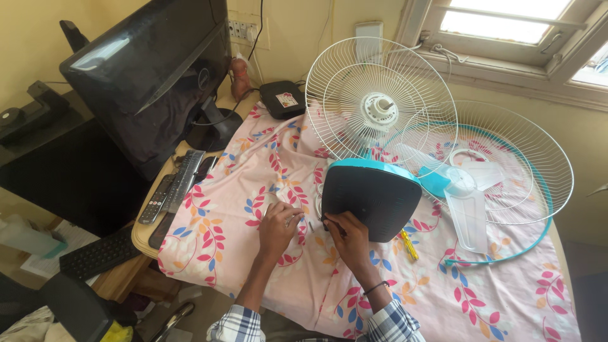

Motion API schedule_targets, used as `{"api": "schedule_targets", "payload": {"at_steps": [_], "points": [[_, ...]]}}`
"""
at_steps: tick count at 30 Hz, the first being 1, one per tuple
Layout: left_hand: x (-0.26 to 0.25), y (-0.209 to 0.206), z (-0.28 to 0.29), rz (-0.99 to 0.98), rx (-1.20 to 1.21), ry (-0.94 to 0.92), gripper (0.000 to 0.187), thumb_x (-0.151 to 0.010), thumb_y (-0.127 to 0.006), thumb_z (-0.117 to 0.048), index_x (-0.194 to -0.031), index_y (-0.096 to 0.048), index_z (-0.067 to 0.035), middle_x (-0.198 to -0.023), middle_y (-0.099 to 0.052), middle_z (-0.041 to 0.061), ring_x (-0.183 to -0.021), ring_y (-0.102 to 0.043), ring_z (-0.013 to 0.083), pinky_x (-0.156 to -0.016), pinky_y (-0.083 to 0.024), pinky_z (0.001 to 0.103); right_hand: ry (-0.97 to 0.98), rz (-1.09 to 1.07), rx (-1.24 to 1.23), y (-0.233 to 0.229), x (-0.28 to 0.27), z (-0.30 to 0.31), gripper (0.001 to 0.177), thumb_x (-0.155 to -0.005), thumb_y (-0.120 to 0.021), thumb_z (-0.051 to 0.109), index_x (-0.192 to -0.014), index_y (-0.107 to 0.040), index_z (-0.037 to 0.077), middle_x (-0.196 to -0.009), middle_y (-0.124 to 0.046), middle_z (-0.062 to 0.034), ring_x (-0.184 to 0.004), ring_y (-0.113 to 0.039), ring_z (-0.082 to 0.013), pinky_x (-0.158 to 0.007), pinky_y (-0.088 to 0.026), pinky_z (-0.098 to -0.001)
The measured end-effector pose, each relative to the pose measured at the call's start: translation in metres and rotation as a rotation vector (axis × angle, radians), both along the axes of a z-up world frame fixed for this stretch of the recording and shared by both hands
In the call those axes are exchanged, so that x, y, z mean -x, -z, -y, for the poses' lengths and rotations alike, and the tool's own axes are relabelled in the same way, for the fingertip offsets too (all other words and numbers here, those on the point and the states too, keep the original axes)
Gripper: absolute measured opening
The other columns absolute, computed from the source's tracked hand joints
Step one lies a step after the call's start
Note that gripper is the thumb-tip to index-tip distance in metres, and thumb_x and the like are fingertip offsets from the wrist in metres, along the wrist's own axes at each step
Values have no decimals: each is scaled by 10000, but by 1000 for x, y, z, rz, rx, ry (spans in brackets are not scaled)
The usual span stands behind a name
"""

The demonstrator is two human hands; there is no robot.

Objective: The person disassembles a table fan by removing the front grille, unscrewing the central hub nut, and detaching the fan blades. They then use a screwdriver to remove screws from the fan's motor housing.

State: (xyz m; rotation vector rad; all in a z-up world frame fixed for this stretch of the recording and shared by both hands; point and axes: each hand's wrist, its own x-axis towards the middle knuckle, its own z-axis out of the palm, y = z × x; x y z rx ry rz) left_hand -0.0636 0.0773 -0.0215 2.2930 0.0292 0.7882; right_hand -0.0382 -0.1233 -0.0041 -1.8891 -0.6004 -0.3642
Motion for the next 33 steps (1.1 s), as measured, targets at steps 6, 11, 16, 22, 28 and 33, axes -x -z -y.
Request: {"api": "schedule_targets", "payload": {"at_steps": [6,11,16,22,28,33], "points": [[-12,7,10,-99,-236,-54,87,-826,-757,-158,-889,-812,-133,-908,-651,37,-944,-576,250,-772,-429,433,-11,-15,0,-2,1,0,167,-907,-743,83,-1064,-768,31,-889,-702,-76,-626,-660,-148,-562,-516,-272],[-21,14,11,-107,-328,-73,147,-826,-715,-117,-928,-817,-144,-924,-648,32,-982,-578,234,-815,-426,422,-19,-32,-5,-3,1,0,160,-913,-734,84,-1060,-764,29,-896,-705,-80,-658,-696,-158,-577,-538,-274],[-20,15,9,-132,-277,-83,180,-843,-719,-114,-983,-825,-156,-929,-657,32,-968,-579,240,-811,-432,429,-16,-28,11,-1,0,1,154,-915,-736,90,-1054,-764,27,-899,-707,-82,-657,-697,-164,-583,-542,-277],[-8,2,9,-142,133,54,221,-880,-754,-99,-1094,-802,-126,-942,-702,40,-880,-641,208,-777,-514,366,-4,-82,-11,8,-3,1,168,-897,-755,85,-1052,-773,22,-847,-701,-79,-622,-679,-137,-560,-526,-270],[12,-1,27,-150,602,371,386,-868,-735,-6,-1247,-733,-83,-1003,-692,44,-849,-669,98,-650,-550,260,-54,-280,-215,21,-9,0,153,-894,-754,58,-1028,-778,-12,-838,-721,-56,-614,-669,-76,-515,-529,-235],[18,3,34,-132,548,361,400,-849,-789,-37,-1244,-739,-83,-1009,-728,55,-808,-675,104,-623,-529,240,-83,-328,-235,22,-9,-2,160,-905,-733,54,-1039,-781,-19,-855,-717,-56,-605,-671,-75,-501,-528,-233]]}}
